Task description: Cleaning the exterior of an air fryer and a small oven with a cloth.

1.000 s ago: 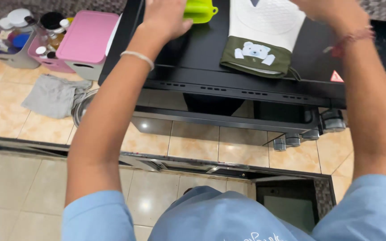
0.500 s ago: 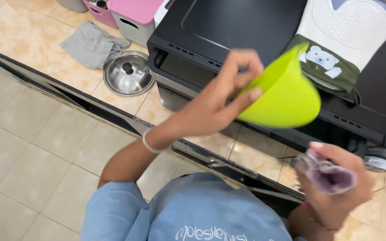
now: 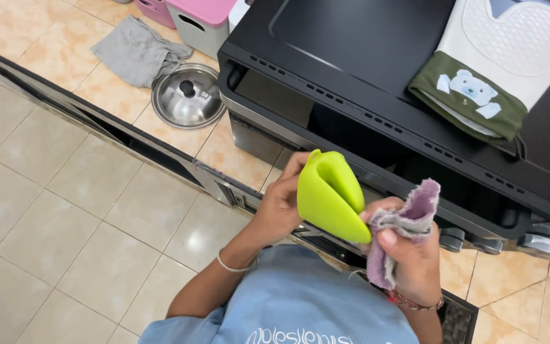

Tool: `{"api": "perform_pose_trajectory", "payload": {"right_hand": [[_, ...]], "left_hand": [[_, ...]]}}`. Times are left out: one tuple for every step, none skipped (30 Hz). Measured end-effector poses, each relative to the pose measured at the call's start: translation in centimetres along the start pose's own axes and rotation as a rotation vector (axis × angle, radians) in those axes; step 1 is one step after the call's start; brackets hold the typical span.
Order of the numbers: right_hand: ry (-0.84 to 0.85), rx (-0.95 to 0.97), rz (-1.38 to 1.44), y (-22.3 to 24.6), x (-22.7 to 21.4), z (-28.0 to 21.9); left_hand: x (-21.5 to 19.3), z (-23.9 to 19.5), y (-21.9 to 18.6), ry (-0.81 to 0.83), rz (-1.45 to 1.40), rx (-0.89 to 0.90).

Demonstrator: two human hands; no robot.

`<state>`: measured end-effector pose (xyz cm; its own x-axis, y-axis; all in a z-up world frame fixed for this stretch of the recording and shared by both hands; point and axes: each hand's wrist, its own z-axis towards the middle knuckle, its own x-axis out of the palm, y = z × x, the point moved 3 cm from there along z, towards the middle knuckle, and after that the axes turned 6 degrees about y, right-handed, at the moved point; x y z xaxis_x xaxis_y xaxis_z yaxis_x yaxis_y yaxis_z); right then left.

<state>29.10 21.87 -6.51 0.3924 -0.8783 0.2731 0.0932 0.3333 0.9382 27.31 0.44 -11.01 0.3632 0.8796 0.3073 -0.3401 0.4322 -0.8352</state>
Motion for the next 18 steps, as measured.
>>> {"api": "perform_pose_trajectory", "payload": {"right_hand": [[0.034,-0.004,-0.047,-0.2,-0.3,-0.1],[0.066,-0.011,-0.096,-0.4,-0.7,-0.2],[0.066,-0.009,-0.095,0.0,-0.3,0.0],[0.048,0.035,-0.168,0.3,0.1,0.1],[0.031,0.08,-0.241,0.6,0.4,0.2],[0.032,0.081,-0.238,0.6,0.7,0.3],[-0.001,0.127,-0.279,0.5,0.8,0.4],[-0.034,0.173,-0.32,0.5,1.0,0.4],[-0.033,0.174,-0.318,0.8,1.5,1.0],[0.036,0.068,-0.476,1.5,2.2,1.5],[0.106,-0.041,-0.632,2.1,3.0,2.0],[0.102,-0.029,-0.633,2.3,3.5,2.4],[0.189,-0.126,-0.799,2.7,4.4,2.7],[0.278,-0.221,-0.961,2.9,5.3,2.8],[0.276,-0.204,-0.961,2.9,5.4,2.8],[0.269,-0.204,-1.006,2.9,5.7,3.1],[0.262,-0.202,-1.05,2.9,6.1,3.4],[0.258,-0.201,-1.049,2.9,6.0,3.6]], "left_hand": [[-0.1,-0.6,0.4,-0.004,0.007,0.002],[-0.1,-1.1,0.9,-0.005,0.014,0.004],[-0.3,-1.4,1.5,-0.007,0.014,0.003],[-0.6,-1.9,2.3,-0.044,-0.055,-0.075],[-0.8,-2.4,3.2,-0.08,-0.123,-0.152],[-0.7,-2.3,2.5,-0.082,-0.121,-0.153],[-0.5,-2.1,1.9,-0.097,-0.245,-0.185],[-0.3,-1.9,1.3,-0.111,-0.369,-0.216],[-0.2,-1.7,0.4,-0.113,-0.367,-0.217],[0.2,-1.5,-0.4,-0.078,-0.47,-0.186],[0.5,-1.4,-1.3,-0.044,-0.573,-0.155],[0.3,-1.7,-0.9,-0.048,-0.581,-0.163],[0.1,-2.0,-0.5,-0.041,-0.46,-0.135],[0.0,-2.5,-0.2,-0.036,-0.34,-0.11],[0.1,-3.0,0.1,-0.041,-0.35,-0.122],[-0.1,-3.3,0.2,-0.046,-0.288,-0.149],[-0.2,-3.6,0.3,-0.051,-0.225,-0.176],[-0.3,-3.5,-0.2,-0.048,-0.225,-0.179]]}}
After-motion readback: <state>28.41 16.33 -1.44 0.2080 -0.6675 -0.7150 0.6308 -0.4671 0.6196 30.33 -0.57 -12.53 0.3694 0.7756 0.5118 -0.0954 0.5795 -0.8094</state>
